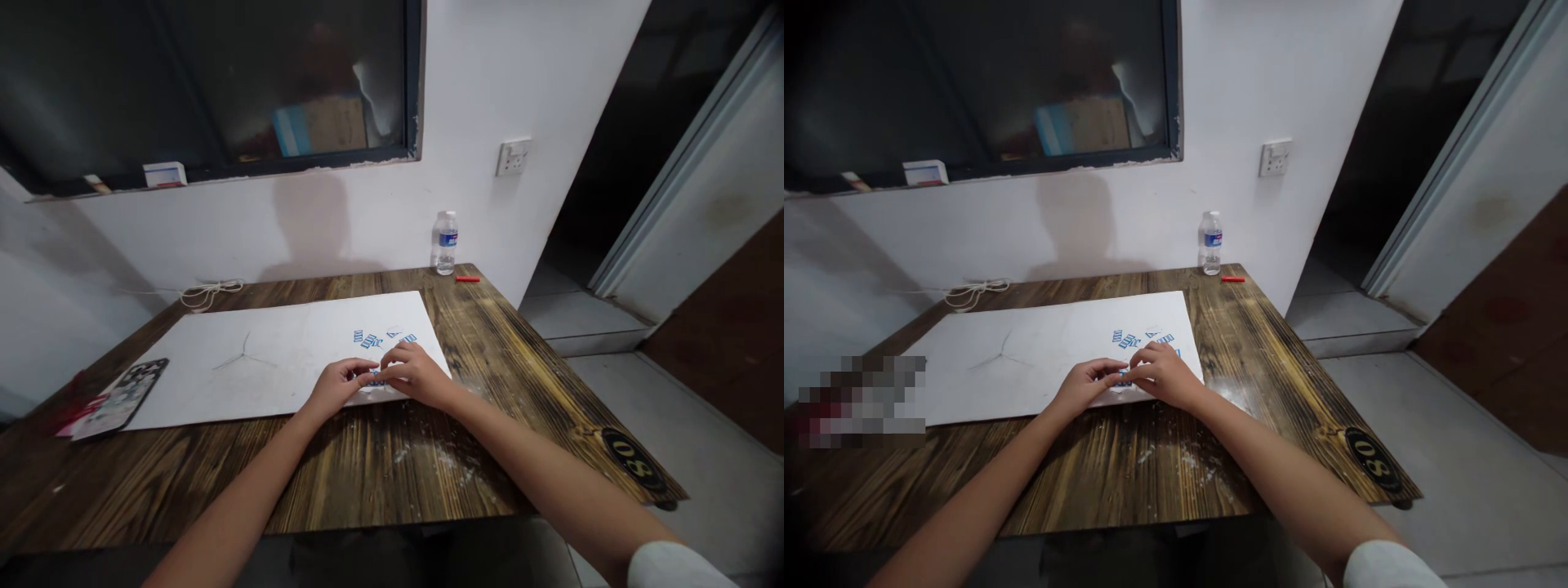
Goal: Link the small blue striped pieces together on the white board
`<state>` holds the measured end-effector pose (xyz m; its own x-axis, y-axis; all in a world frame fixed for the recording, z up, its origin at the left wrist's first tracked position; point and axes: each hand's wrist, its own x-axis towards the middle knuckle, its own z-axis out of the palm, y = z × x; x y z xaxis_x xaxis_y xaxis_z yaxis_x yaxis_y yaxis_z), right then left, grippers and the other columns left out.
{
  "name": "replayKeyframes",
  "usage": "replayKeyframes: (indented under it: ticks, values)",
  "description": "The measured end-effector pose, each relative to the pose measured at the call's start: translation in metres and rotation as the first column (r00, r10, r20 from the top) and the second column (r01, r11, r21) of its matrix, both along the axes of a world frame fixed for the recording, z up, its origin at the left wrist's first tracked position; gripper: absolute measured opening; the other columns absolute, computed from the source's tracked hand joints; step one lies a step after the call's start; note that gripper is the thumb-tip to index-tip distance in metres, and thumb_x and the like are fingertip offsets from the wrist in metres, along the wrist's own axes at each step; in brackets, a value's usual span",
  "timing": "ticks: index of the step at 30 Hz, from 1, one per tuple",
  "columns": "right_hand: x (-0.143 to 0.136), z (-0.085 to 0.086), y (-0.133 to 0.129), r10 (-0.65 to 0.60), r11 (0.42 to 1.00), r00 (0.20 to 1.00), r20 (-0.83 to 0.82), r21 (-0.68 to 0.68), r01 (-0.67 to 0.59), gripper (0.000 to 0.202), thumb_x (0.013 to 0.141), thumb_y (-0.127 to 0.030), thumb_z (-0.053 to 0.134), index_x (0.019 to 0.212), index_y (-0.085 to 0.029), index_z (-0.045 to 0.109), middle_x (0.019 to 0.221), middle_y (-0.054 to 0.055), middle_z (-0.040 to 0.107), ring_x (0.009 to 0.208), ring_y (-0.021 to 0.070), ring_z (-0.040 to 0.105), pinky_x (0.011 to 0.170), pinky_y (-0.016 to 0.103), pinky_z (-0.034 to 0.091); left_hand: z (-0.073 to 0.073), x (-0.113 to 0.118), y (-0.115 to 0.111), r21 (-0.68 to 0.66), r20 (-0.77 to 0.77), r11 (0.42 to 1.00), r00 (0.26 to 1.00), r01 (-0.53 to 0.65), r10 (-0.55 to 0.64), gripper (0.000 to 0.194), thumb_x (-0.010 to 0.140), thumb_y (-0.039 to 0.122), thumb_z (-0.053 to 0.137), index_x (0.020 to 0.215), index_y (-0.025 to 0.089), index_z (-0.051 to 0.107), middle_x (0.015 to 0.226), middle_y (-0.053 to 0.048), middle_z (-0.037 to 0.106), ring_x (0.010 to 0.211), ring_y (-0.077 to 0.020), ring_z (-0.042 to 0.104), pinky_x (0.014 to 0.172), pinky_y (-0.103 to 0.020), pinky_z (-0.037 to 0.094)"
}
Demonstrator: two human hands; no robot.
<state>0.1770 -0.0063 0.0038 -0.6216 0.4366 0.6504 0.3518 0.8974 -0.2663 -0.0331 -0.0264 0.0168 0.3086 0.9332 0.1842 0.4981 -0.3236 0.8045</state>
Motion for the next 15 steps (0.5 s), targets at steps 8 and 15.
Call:
replayKeyframes:
  ticks: [8, 15]
  values:
    - [0.0018, -0.0049, 0.0041, -0.181, 0.983, 0.970, 0.165, -0.009, 0.184, 0.032, 0.081, -0.042, 0.061, 0.107, -0.024, 0.065, 0.099, 0.008, 0.063, 0.093, 0.0205, 0.050, 0.076, 0.033, 0.034, 0.0010, -0.0061, 0.0045, 0.006, 0.041, 0.991, 0.990, -0.135, 0.135, 0.028, 0.074, 0.036, 0.063, 0.095, 0.019, 0.070, 0.096, -0.006, 0.071, 0.088, -0.0212, 0.064, 0.079, -0.032, 0.050]
    - [-0.0022, -0.0097, 0.0068, -0.241, 0.970, 0.899, 0.366, 0.070, 0.231, 0.026, 0.078, -0.045, 0.063, 0.094, -0.026, 0.070, 0.093, 0.006, 0.064, 0.092, 0.0208, 0.048, 0.074, 0.033, 0.030, -0.0042, -0.0108, 0.0086, -0.004, 0.077, 0.983, 0.980, -0.183, 0.183, 0.027, 0.075, 0.036, 0.062, 0.092, 0.018, 0.071, 0.092, -0.006, 0.071, 0.082, -0.0200, 0.065, 0.075, -0.031, 0.050]
